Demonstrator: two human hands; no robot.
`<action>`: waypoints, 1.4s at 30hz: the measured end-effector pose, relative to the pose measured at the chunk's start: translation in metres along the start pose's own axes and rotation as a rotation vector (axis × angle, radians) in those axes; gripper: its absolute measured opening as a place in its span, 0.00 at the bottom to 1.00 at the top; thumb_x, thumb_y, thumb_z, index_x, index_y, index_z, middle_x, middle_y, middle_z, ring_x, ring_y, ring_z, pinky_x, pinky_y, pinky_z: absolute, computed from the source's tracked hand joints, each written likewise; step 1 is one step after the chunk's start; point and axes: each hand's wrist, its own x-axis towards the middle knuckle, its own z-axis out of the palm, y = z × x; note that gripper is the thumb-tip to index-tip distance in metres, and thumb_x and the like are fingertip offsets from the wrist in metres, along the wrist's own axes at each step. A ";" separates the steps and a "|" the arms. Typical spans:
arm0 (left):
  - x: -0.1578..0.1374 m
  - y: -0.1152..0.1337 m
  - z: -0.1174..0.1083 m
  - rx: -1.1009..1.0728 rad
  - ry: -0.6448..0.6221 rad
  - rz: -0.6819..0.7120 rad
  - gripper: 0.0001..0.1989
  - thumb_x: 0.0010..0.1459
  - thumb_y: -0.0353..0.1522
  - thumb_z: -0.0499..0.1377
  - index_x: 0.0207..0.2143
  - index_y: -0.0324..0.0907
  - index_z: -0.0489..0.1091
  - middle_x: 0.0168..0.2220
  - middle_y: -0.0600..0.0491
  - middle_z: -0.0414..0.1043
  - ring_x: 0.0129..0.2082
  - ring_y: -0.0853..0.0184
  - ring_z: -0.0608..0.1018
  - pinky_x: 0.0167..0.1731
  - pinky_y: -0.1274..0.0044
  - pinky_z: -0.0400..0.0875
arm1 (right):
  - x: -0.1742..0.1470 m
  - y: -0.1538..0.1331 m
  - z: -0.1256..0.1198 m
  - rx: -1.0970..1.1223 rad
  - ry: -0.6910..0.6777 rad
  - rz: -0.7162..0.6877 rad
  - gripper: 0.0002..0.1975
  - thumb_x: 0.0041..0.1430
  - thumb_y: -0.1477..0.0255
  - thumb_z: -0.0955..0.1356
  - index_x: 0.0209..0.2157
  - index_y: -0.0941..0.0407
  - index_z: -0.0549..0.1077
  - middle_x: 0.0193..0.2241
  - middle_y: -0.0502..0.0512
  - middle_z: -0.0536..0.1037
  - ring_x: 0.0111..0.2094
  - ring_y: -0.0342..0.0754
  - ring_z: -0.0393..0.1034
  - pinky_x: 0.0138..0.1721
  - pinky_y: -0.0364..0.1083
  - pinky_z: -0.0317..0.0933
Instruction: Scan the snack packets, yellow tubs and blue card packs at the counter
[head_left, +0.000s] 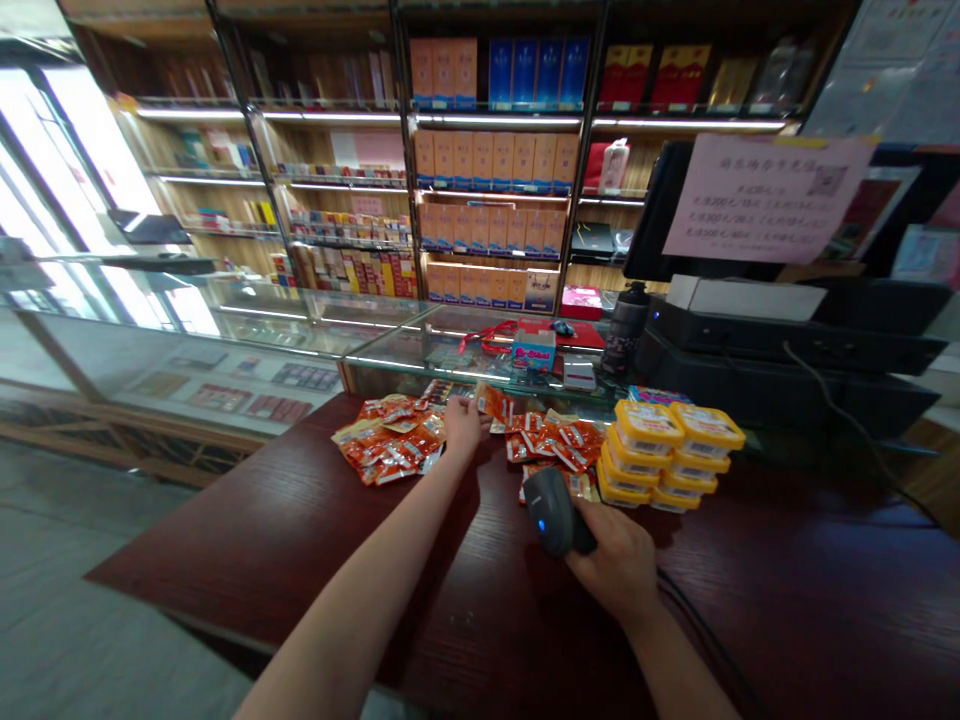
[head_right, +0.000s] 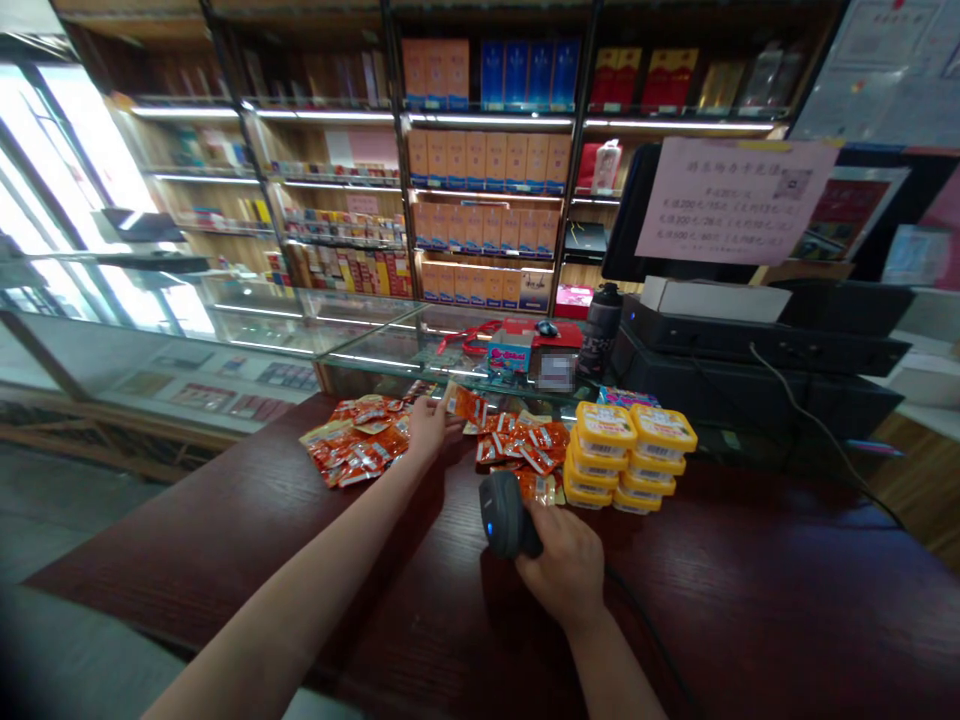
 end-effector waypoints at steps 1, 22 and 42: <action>-0.004 0.002 -0.008 -0.096 0.002 -0.021 0.06 0.59 0.34 0.51 0.37 0.42 0.61 0.26 0.54 0.71 0.26 0.64 0.80 0.27 0.72 0.75 | 0.000 -0.001 -0.001 0.009 -0.002 0.004 0.16 0.51 0.71 0.67 0.44 0.57 0.72 0.38 0.59 0.80 0.38 0.53 0.75 0.40 0.48 0.66; -0.065 -0.028 -0.052 -0.499 -0.139 -0.074 0.15 0.54 0.42 0.58 0.35 0.44 0.55 0.25 0.60 0.68 0.24 0.69 0.79 0.27 0.72 0.79 | 0.041 -0.036 -0.019 0.342 -0.386 0.186 0.18 0.50 0.61 0.70 0.43 0.52 0.75 0.36 0.55 0.81 0.36 0.54 0.76 0.37 0.49 0.68; -0.068 -0.029 -0.051 -0.521 -0.139 -0.056 0.16 0.53 0.42 0.59 0.34 0.44 0.56 0.25 0.60 0.67 0.23 0.70 0.77 0.26 0.72 0.78 | 0.026 -0.022 -0.011 0.090 -0.241 0.084 0.14 0.51 0.68 0.68 0.42 0.52 0.74 0.34 0.54 0.81 0.33 0.52 0.76 0.30 0.45 0.65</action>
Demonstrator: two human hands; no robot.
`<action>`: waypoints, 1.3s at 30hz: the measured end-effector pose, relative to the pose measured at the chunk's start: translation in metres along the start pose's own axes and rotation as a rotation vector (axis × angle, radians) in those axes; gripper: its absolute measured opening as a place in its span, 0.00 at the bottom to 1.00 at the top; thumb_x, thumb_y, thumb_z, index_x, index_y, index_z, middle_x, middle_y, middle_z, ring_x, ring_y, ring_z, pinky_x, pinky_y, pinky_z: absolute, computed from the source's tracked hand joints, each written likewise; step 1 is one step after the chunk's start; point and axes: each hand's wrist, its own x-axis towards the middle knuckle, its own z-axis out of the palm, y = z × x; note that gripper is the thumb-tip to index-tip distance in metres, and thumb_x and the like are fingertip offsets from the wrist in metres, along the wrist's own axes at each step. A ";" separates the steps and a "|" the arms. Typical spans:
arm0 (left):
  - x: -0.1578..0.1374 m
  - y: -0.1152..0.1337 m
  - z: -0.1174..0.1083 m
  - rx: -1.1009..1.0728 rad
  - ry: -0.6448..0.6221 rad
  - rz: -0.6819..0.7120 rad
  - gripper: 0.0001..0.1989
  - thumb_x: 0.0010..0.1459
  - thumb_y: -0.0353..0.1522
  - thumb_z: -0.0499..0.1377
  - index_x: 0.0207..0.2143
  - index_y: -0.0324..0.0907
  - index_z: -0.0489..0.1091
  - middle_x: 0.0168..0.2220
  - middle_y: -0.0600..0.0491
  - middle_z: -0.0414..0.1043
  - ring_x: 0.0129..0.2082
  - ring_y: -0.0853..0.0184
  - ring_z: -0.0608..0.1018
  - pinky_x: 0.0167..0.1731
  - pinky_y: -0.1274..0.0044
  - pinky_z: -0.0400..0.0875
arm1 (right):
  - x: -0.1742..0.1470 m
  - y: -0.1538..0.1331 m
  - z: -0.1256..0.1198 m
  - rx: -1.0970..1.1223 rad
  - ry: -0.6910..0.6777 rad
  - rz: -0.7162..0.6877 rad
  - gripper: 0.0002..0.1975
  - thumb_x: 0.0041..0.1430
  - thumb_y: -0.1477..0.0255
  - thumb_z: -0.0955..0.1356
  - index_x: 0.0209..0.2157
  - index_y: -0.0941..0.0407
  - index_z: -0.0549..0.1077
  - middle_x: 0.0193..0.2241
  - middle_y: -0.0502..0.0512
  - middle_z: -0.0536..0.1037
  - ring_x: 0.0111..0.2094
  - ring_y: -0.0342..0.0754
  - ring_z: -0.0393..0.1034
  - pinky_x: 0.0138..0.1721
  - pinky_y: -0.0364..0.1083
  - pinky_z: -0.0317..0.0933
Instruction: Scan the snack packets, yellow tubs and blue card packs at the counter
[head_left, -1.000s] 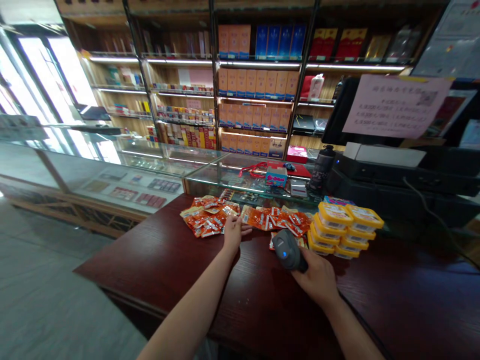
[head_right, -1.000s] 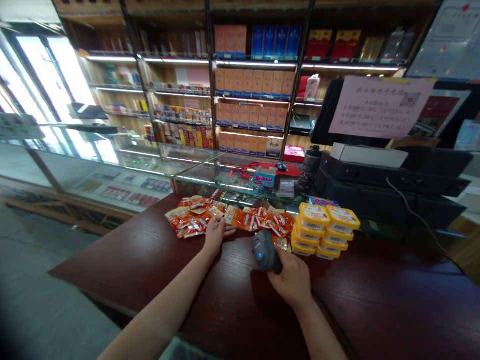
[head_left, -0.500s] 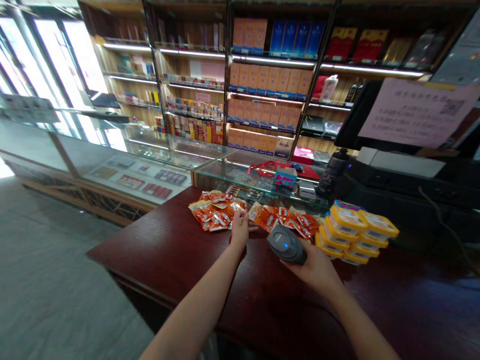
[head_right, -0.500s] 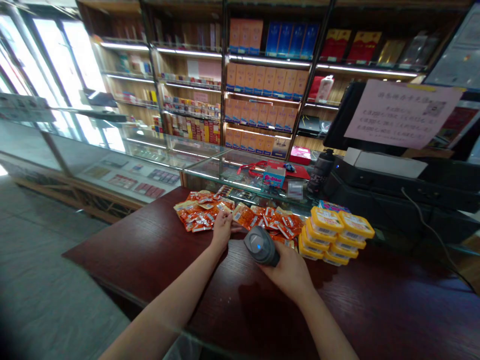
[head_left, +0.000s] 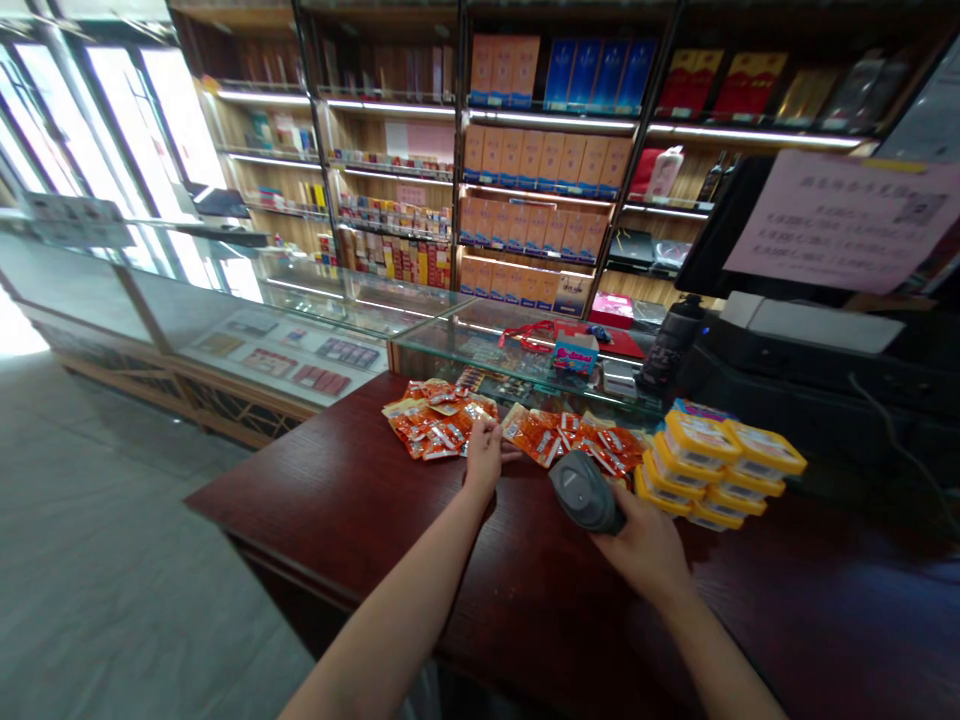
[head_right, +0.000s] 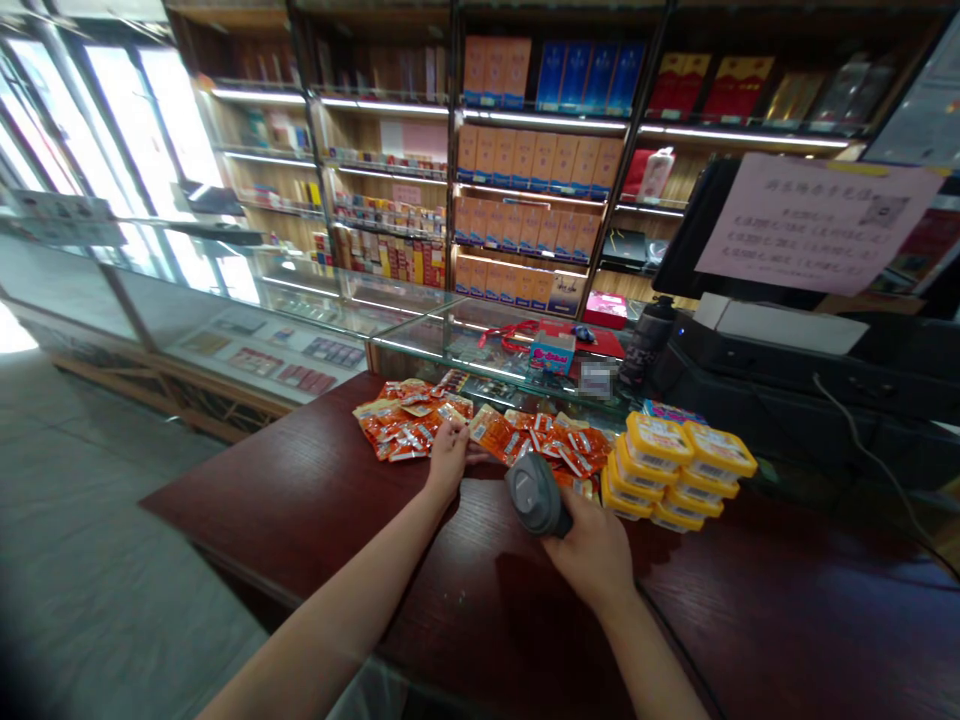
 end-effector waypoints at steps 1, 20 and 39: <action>-0.001 0.000 0.000 0.002 -0.003 0.002 0.16 0.53 0.42 0.59 0.34 0.44 0.56 0.25 0.60 0.67 0.23 0.70 0.78 0.27 0.71 0.78 | -0.003 0.005 0.004 -0.020 0.065 -0.007 0.13 0.51 0.68 0.68 0.40 0.52 0.74 0.32 0.54 0.81 0.31 0.52 0.76 0.29 0.45 0.64; 0.099 0.060 -0.027 0.419 0.419 -0.035 0.04 0.60 0.25 0.49 0.36 0.39 0.62 0.25 0.53 0.70 0.24 0.66 0.79 0.28 0.72 0.76 | -0.024 0.033 0.026 -0.030 0.266 -0.195 0.14 0.52 0.73 0.65 0.42 0.56 0.71 0.35 0.58 0.80 0.34 0.51 0.75 0.33 0.45 0.66; 0.066 0.035 -0.017 1.752 -0.307 0.430 0.18 0.62 0.39 0.51 0.51 0.43 0.70 0.57 0.42 0.65 0.62 0.50 0.60 0.59 0.53 0.48 | -0.021 0.023 0.017 0.000 0.230 -0.173 0.12 0.52 0.73 0.65 0.40 0.57 0.71 0.32 0.57 0.80 0.32 0.50 0.75 0.33 0.45 0.63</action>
